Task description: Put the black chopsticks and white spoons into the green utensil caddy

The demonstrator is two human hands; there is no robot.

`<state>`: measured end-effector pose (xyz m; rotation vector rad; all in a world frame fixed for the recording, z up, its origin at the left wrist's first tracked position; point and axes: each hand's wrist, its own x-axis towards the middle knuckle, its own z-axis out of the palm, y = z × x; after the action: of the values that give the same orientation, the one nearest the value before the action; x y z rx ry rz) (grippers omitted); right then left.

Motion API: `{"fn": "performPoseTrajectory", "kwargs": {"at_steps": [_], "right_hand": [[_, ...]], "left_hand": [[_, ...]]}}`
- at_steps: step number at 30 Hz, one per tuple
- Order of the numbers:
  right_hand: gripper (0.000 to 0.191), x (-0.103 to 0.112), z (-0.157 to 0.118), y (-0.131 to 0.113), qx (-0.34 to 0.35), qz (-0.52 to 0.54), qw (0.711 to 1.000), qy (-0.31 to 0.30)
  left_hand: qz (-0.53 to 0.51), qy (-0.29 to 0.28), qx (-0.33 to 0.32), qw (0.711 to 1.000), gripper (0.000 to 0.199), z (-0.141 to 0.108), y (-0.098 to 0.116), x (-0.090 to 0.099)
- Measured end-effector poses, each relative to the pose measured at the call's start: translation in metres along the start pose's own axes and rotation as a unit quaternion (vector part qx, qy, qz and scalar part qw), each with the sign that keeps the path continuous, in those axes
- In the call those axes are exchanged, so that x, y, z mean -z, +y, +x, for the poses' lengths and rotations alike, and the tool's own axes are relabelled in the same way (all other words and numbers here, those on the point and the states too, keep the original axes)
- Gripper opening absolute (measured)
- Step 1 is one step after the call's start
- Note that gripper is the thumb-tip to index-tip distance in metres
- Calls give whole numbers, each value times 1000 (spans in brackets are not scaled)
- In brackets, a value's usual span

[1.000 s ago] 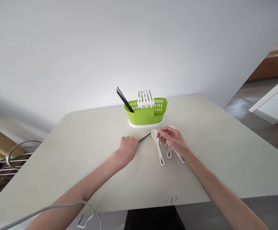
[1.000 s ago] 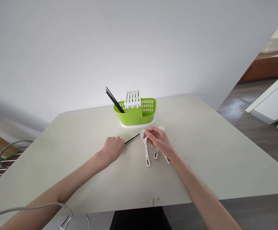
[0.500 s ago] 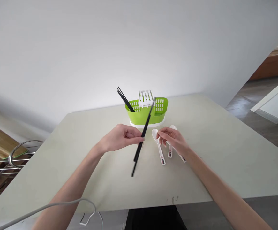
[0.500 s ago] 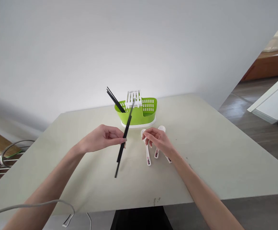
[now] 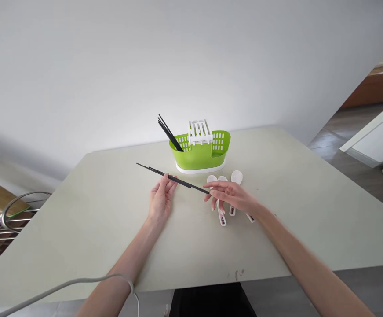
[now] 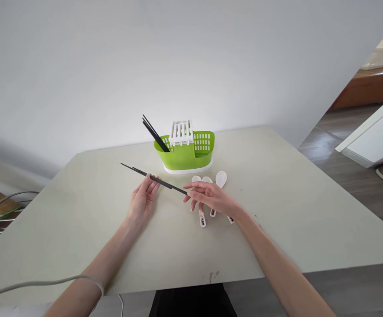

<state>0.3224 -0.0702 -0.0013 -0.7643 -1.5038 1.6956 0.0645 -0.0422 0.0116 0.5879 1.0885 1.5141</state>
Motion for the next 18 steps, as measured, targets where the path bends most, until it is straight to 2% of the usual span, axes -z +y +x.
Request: {"fn": "performPoseTrajectory", "kwargs": {"at_steps": [3,9,13,18], "right_hand": [[50,0,2,6,13,2,999,36],[39,-4,1,3,15,-34,994,99],[38,-3,-2,3,11,-57,992,114],[43,-4,-3,7,-8,-90,990,109]], "left_hand": [[-3,-9,11,1000,12,3,-9,2],[-25,-40,41,998,14,10,-18,7],[-25,-56,65,996,17,8,-19,7],[-4,-104,99,990,24,-4,-25,3]]}}
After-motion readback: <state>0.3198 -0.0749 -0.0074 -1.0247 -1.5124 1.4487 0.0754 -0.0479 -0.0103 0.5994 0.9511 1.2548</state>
